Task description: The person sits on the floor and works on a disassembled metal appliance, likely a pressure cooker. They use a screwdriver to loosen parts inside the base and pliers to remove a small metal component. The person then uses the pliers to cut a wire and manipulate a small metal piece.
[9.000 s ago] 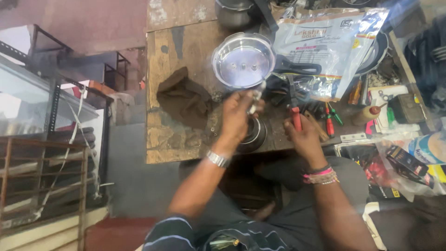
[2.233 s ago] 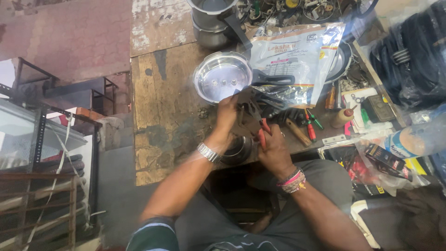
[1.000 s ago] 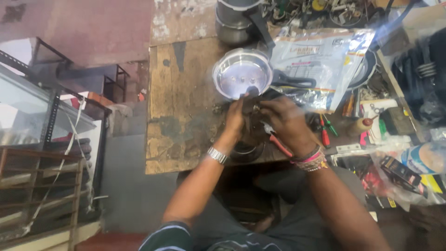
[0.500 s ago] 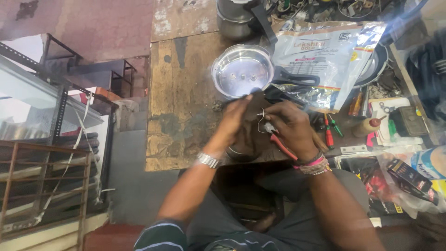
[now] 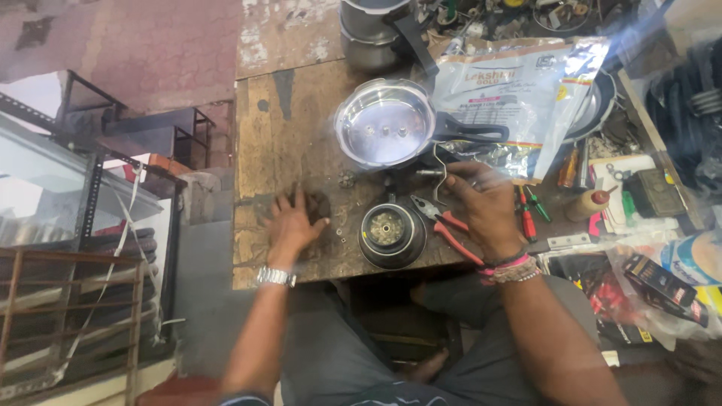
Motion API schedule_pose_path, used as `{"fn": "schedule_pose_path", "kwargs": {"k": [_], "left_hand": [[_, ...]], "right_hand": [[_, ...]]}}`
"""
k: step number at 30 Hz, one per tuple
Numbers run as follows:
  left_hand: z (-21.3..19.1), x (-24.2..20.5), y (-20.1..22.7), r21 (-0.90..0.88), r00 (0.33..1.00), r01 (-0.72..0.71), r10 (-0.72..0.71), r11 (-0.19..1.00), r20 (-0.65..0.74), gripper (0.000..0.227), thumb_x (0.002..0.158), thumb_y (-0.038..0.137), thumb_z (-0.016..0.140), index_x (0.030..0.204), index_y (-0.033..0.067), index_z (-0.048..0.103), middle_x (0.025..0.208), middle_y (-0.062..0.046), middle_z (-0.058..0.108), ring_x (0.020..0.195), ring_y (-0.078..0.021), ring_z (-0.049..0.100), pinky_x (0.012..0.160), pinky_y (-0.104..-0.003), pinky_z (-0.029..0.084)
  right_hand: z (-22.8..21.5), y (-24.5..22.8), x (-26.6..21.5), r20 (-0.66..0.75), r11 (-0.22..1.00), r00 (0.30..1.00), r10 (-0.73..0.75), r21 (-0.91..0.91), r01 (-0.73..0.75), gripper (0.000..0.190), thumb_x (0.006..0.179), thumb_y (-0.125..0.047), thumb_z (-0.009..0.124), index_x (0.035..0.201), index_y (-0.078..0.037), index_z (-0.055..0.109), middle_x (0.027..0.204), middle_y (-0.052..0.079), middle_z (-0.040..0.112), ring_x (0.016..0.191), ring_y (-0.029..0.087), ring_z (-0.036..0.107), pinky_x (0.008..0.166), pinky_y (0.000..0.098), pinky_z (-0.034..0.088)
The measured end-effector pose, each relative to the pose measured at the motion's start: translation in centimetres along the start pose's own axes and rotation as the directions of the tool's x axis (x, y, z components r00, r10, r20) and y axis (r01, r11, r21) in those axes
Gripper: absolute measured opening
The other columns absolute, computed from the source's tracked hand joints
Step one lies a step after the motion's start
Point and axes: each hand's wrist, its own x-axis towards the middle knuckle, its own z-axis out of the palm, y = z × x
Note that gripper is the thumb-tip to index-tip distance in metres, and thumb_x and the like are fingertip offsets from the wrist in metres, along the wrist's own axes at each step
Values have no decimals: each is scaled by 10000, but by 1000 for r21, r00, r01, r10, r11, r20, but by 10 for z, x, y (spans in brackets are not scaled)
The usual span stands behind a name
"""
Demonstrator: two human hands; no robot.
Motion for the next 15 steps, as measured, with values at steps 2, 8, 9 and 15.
{"fn": "schedule_pose_path", "kwargs": {"k": [2, 8, 9, 15], "left_hand": [[0, 0, 15, 69, 941, -139, 154, 988, -302, 851, 653, 544, 747, 1363, 90, 626, 1312, -278, 612, 1216, -450, 564, 859, -694, 494], [-24, 18, 120, -960, 919, 274, 277, 61, 280, 416, 1010, 455, 519, 1121, 80, 662, 819, 6, 695, 638, -69, 654, 486, -216, 457], [-26, 18, 133, -961, 926, 269, 257, 67, 278, 419, 1033, 455, 519, 1050, 63, 666, 766, -3, 669, 606, -74, 626, 491, -218, 454], [-24, 14, 163, -955, 927, 294, 234, 28, 292, 415, 1045, 413, 574, 850, 50, 621, 644, 20, 547, 532, -69, 500, 479, -240, 409]], "right_hand": [[-3, 5, 0, -27, 999, 998, 49, 5, -49, 165, 949, 16, 709, 1111, 44, 703, 922, 66, 722, 815, 120, 686, 727, 248, 549], [-1, 13, 1, 12, 999, 999, -32, -14, 32, 166, 952, 20, 692, 1118, 18, 680, 950, 48, 727, 849, 109, 695, 767, 239, 579], [-1, 15, -1, 9, 998, 998, -55, -22, 55, 168, 957, 22, 685, 1124, 14, 677, 977, 41, 718, 884, 104, 688, 794, 240, 579], [-5, 22, -7, 8, 980, 991, -134, -148, 134, 153, 976, 44, 664, 1124, 10, 684, 1054, 36, 694, 973, 95, 665, 862, 242, 562]]}}
